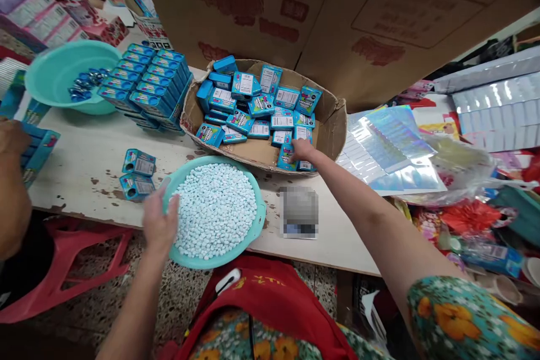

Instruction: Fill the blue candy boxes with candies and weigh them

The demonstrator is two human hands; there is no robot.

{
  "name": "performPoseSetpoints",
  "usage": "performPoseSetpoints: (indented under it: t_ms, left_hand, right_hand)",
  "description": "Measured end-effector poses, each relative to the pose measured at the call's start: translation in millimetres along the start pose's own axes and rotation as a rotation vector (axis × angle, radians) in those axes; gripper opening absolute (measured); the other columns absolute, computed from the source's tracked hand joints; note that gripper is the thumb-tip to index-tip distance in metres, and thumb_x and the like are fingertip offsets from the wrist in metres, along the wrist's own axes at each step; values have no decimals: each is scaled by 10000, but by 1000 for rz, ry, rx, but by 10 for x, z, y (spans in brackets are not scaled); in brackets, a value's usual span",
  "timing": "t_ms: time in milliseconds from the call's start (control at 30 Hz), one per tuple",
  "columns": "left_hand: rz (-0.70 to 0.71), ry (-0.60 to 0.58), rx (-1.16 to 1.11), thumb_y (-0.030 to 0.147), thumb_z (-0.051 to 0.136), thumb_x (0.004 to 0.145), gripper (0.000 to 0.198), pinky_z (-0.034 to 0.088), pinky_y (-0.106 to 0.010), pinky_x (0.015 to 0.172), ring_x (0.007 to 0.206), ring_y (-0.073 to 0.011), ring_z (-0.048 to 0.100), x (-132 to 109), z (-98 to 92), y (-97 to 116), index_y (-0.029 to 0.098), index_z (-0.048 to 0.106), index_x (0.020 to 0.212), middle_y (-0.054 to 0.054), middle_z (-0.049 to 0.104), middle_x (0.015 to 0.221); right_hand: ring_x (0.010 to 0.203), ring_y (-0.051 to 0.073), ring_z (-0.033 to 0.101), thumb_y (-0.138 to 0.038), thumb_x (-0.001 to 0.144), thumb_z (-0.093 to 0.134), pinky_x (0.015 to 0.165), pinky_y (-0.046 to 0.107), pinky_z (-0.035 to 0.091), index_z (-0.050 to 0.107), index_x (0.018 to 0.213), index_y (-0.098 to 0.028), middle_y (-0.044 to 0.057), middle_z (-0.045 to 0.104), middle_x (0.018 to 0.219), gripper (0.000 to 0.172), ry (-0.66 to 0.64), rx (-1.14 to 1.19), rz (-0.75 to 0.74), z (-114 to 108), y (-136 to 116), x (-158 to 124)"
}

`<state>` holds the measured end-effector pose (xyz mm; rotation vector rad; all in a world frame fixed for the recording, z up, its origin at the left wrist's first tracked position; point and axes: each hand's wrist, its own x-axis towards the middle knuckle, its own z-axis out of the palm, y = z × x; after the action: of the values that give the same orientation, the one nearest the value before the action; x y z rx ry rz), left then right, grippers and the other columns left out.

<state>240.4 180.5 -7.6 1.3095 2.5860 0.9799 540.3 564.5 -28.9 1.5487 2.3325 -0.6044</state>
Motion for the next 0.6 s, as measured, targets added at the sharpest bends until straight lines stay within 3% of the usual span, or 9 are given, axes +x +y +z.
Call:
performPoseSetpoints:
  t_ms: [100,200,300,433,600]
  left_hand:
    - [-41,-126,49,459,461,876,475,321,-491,1045,1244,-310,418,-241,226,285,162,481,1247,-171,495,1284]
    - [-179,-70,120,524,448,862,551,291,-548,1035,1246,-340,403,-298,473,391,133,506,1246,-208,479,1296]
    - [-259,-42,147,600,490,806,619,313,-538,1011,1188,-354,442,-151,630,476,115,568,1183,-217,531,1188]
    - [-322,-137,153,612,547,751,581,380,-490,937,1065,-358,518,71,704,640,144,627,1086,-187,580,1057]
    - [-365,-131,99,474,551,781,351,422,-395,836,965,-310,579,98,729,698,206,650,986,-132,619,1024]
  right_hand:
    - [1041,337,518,-202,431,890,896,439,409,606,930,-173,120,567,1063,575,17,56,-58,-114,122,-110]
    - [926,259,563,-213,509,844,806,354,447,593,937,-201,55,596,992,496,15,128,-130,-194,199,-215]
    - [876,226,571,-308,571,806,743,317,454,558,1026,-203,37,602,984,528,23,197,-182,-186,160,-293]
    - [867,260,573,-462,572,781,739,345,455,575,1000,-185,62,611,950,550,-32,245,-268,-58,-134,-343]
    - [1044,321,536,-530,587,763,863,395,438,584,1076,-193,116,593,1150,621,-175,294,-356,93,-602,-279]
